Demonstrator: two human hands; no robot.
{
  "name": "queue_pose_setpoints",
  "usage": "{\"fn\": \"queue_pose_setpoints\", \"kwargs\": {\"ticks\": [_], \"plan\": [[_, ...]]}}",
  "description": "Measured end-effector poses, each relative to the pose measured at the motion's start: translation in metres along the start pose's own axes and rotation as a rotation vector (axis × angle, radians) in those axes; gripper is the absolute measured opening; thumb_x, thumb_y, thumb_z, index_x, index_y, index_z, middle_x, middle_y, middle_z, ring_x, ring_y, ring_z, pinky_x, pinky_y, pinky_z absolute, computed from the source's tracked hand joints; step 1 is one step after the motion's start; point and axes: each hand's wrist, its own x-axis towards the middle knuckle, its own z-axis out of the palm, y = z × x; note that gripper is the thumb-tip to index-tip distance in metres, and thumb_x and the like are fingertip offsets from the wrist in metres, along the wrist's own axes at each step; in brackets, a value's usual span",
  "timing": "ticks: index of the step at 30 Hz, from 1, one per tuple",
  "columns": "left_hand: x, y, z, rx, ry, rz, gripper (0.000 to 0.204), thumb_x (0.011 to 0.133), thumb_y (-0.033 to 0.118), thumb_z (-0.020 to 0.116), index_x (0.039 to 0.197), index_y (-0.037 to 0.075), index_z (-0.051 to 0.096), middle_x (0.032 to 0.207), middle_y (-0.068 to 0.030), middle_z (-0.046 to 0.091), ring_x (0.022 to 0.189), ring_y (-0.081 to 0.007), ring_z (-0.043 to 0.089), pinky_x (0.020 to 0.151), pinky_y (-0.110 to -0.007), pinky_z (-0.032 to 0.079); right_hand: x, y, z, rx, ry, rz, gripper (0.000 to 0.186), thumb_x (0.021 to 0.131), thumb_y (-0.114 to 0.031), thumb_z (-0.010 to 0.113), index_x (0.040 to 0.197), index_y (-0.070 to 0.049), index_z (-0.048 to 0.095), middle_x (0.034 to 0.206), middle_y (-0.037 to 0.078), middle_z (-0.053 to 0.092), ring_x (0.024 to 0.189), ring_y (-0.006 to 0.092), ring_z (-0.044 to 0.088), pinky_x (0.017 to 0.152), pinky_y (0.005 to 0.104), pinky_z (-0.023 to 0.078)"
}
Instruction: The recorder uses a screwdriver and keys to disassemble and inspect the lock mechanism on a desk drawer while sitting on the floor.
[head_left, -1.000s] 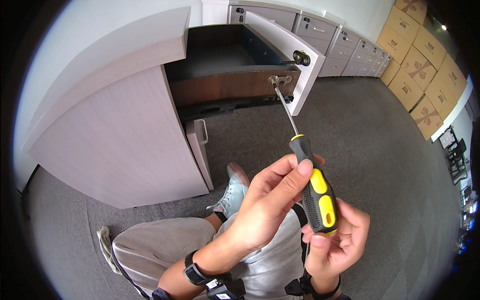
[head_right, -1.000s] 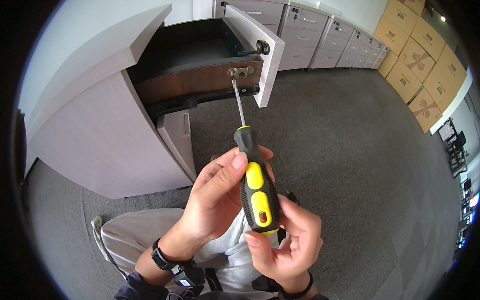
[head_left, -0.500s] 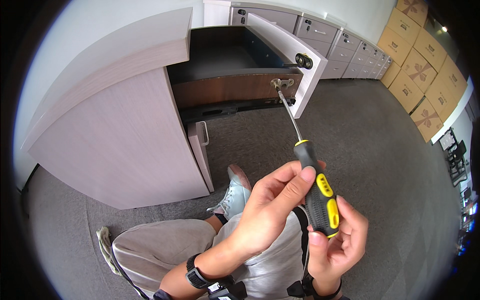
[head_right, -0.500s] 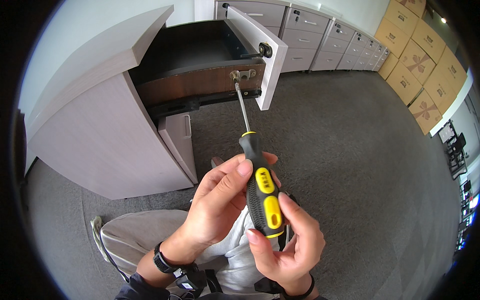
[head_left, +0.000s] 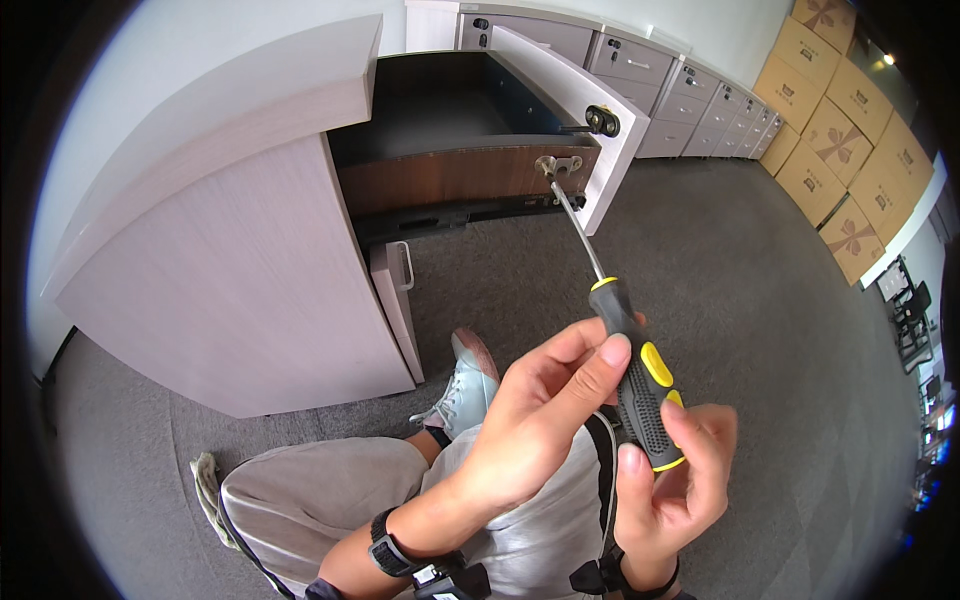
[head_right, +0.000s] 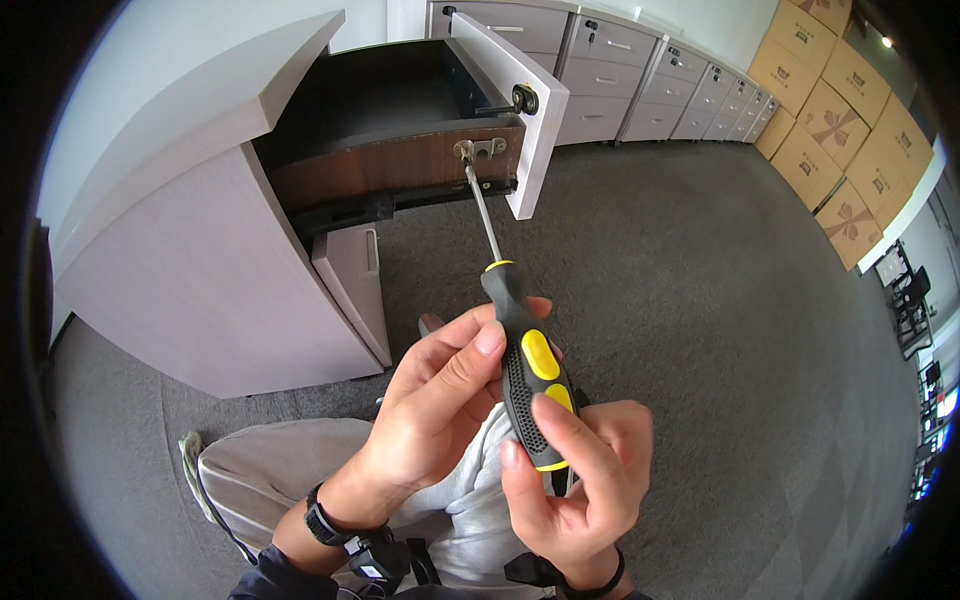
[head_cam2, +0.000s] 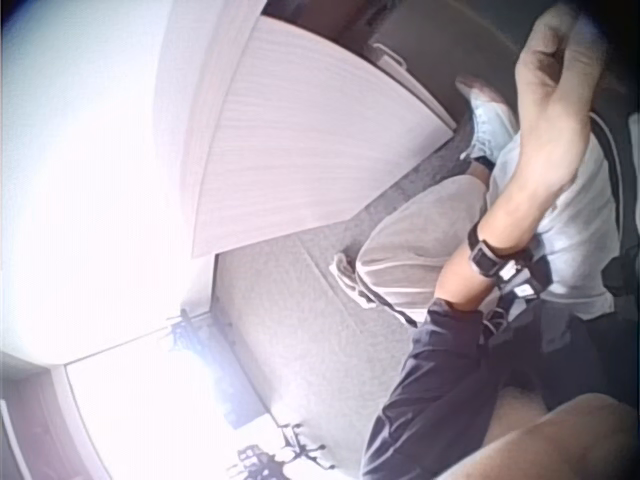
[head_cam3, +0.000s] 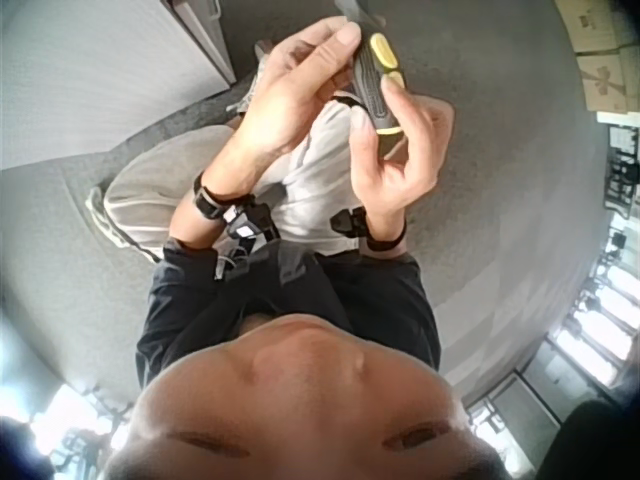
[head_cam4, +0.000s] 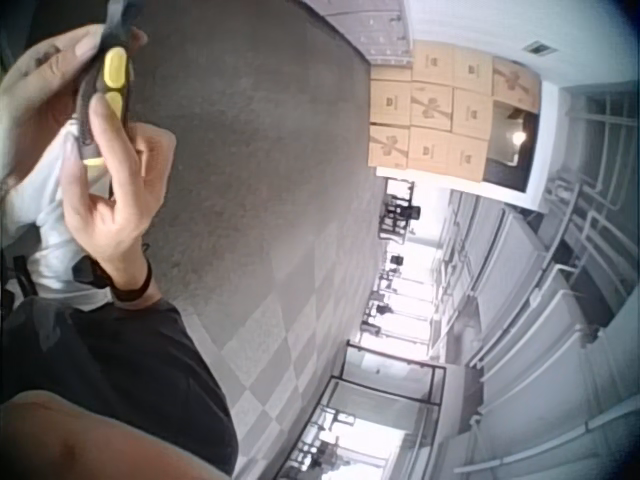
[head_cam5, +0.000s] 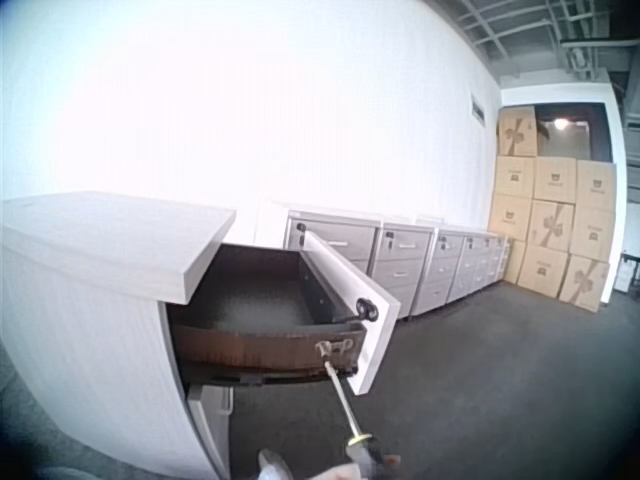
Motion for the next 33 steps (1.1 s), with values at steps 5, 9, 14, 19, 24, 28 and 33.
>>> {"fn": "queue_pose_setpoints", "kwargs": {"ticks": [5,9,14,19,24,28,33], "plan": [[0.003,0.0,0.0,0.014,-0.003,0.023,0.036,0.096,0.024,0.047,0.122,-0.001,0.049,0.104,-0.0126,0.06,0.098,-0.0166,0.058,0.088,-0.03,0.047,-0.003,0.003,0.023,0.048,0.256,-0.009,0.057,0.076,-0.02,0.072,0.119,0.005,0.044,0.093,0.012,0.052,0.075,0.0147,0.053,0.061,0.0229,0.042],[0.004,-0.003,-0.001,-0.014,-0.025,0.026,0.038,0.096,0.023,0.047,0.124,-0.002,0.047,0.108,-0.0141,0.058,0.105,-0.0183,0.055,0.093,-0.033,0.044,-0.013,-0.007,0.007,0.27,0.08,0.406,0.058,0.079,-0.023,0.071,0.12,0.007,0.042,0.087,0.012,0.053,0.075,0.0144,0.053,0.063,0.0238,0.045],[0.004,0.001,0.006,-0.02,0.055,0.011,0.039,0.092,0.021,0.055,0.123,-0.002,0.049,0.109,-0.0136,0.057,0.102,-0.0173,0.055,0.091,-0.032,0.044,-0.005,0.002,-0.001,-0.31,-0.092,-0.096,0.058,0.082,-0.026,0.068,0.123,0.006,0.042,0.09,0.012,0.057,0.068,0.0115,0.053,0.06,0.0232,0.04],[0.006,-0.002,0.002,-0.063,0.013,0.016,0.039,0.092,0.021,0.055,0.123,-0.002,0.049,0.109,-0.0136,0.057,0.1,-0.0176,0.056,0.092,-0.033,0.044,-0.014,-0.006,0.003,0.345,0.024,0.413,0.061,0.082,-0.03,0.068,0.122,0.009,0.04,0.084,0.011,0.058,0.07,0.0112,0.055,0.061,0.0227,0.042],[0.008,-0.003,0.001,-0.127,-0.006,-0.006,0.04,0.091,0.021,0.056,0.123,-0.001,0.048,0.108,-0.0143,0.058,0.1,-0.0196,0.057,0.091,-0.033,0.045,0.001,0.004,0.0,-0.119,-0.025,-0.05,0.045,0.079,-0.015,0.068,0.116,0.005,0.052,0.085,0.012,0.056,0.069,0.0142,0.054,0.057,0.0236,0.041],[0.011,-0.002,0.001,-0.108,-0.012,-0.013,0.04,0.09,0.02,0.058,0.123,-0.001,0.048,0.107,-0.014,0.058,0.101,-0.0209,0.058,0.09,-0.033,0.046,-0.004,0.002,0.011,-0.056,0.108,0.036,0.052,0.08,-0.02,0.068,0.119,0.009,0.049,0.087,0.012,0.059,0.068,0.0146,0.055,0.057,0.0233,0.043],[0.015,0.002,0.0,-0.142,0.03,-0.038,0.042,0.093,0.027,0.052,0.124,0.0,0.047,0.11,-0.0146,0.058,0.101,-0.0223,0.058,0.09,-0.034,0.046,-0.005,-0.002,0.012,0.115,0.066,0.278,0.054,0.082,-0.022,0.067,0.12,0.012,0.047,0.1,0.023,0.063,0.08,0.0206,0.066,0.068,0.0263,0.052]]}}
